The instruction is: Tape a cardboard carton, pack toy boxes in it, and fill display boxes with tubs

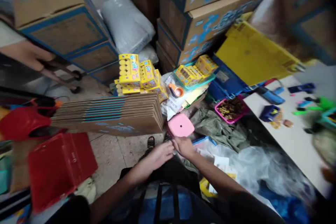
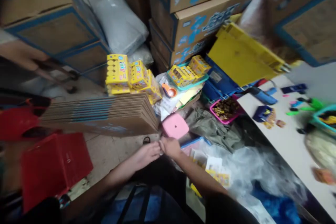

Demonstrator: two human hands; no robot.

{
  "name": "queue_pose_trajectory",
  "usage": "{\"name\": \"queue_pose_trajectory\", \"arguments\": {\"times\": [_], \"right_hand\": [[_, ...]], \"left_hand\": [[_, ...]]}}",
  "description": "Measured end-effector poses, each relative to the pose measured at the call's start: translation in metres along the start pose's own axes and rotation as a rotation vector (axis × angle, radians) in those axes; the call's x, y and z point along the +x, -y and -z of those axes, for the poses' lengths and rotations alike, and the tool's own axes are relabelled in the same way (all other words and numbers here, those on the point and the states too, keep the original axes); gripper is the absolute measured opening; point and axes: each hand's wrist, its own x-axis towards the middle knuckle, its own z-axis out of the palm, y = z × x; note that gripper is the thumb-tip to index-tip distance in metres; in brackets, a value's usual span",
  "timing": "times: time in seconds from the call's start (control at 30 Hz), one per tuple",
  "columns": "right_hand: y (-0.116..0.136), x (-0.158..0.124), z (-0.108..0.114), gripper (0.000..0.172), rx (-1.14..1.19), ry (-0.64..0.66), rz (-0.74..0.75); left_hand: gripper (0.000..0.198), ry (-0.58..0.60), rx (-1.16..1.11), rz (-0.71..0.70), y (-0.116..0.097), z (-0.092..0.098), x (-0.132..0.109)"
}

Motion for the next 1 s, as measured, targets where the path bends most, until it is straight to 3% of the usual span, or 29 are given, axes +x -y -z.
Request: {"name": "queue_pose_trajectory", "arguments": {"times": [0.07,0.17,0.2,0.27,0.33,0.4,0.5,0.57,0.63,0.7,0.77,0.9,1.0], "right_hand": [[-0.049,0.000,0.006,0.040,-0.046,-0.014,-0.062],[-0.136,0.012,0.018,0.044,-0.106,-0.043,-0.287],[-0.164,0.019,0.022,0.044,-0.131,-0.050,-0.373],[-0.207,0.042,0.032,0.051,-0.197,-0.094,-0.703],[-0.216,0.075,0.044,0.060,-0.216,-0.210,-0.774],[-0.183,0.113,0.058,0.059,-0.192,-0.354,-0.543],[-0.070,0.157,0.076,0.047,-0.072,-0.506,0.064],[0.017,0.170,0.080,0.037,0.021,-0.403,0.445],[0.088,0.174,0.077,0.034,0.088,-0.099,0.729],[0.133,0.178,0.068,0.038,0.056,0.193,0.784],[0.155,0.183,0.058,0.041,-0.081,0.332,0.680],[0.176,0.178,0.050,0.049,-0.321,0.391,0.475],[0.195,0.147,0.048,0.066,-0.218,0.701,0.475]], "left_hand": [[0.038,-0.061,0.126,0.056,0.003,0.009,0.006],[0.033,-0.305,0.514,-0.118,-0.001,0.049,0.001],[0.032,-0.422,0.623,-0.208,-0.006,0.066,-0.004],[0.033,-0.727,0.812,-0.381,-0.019,0.102,-0.014],[0.039,-1.039,1.029,-0.533,-0.034,0.136,-0.022],[0.048,-1.201,1.252,-0.552,-0.044,0.163,-0.025],[0.057,-1.217,1.460,-0.429,-0.042,0.187,-0.023],[0.057,-1.243,1.522,-0.442,-0.031,0.191,-0.023],[0.053,-1.298,1.543,-0.489,-0.018,0.190,-0.027],[0.046,-1.332,1.529,-0.499,-0.006,0.188,-0.040],[0.038,-1.301,1.516,-0.462,0.004,0.188,-0.060],[0.017,-0.975,1.556,-0.446,0.028,0.196,-0.111],[0.012,-0.836,1.602,-0.450,0.049,0.206,-0.144]]}}
